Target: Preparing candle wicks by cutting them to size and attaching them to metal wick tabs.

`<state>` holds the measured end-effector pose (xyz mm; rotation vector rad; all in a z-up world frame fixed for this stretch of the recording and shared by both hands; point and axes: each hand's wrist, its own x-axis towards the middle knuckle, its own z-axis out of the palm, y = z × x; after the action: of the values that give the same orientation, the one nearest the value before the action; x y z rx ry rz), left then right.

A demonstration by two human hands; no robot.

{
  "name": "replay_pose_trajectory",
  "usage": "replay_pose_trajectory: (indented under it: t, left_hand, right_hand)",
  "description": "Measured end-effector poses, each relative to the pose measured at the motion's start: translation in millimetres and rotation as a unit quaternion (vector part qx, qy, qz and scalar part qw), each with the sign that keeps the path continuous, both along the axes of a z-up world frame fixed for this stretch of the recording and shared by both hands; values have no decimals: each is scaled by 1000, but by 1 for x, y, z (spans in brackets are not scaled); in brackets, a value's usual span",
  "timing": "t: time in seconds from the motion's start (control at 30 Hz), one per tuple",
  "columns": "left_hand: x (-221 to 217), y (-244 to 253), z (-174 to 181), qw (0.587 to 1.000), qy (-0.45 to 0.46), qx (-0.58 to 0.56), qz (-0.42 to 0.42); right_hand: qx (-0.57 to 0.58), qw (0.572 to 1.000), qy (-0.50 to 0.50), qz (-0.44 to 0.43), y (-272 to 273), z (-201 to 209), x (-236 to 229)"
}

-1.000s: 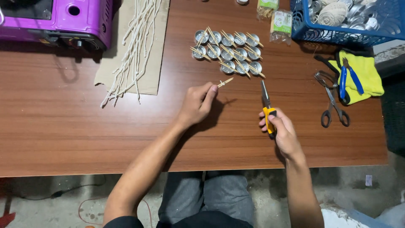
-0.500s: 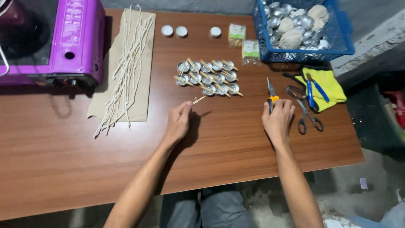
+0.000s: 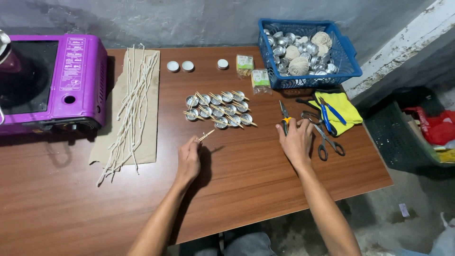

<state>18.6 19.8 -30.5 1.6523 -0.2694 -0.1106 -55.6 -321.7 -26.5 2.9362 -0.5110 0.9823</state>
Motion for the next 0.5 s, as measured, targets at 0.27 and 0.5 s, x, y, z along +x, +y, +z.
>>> replay_pose_trajectory:
  t: [0.27,0.5]
  left_hand:
    - [-6,-6,19,999,-37,19,25]
    - [-8,-10,19,997,-60,47,19]
  right_hand:
    - [64,996,-54,33,-36,78,27]
    - [162,982,-13,93,-124,65,191]
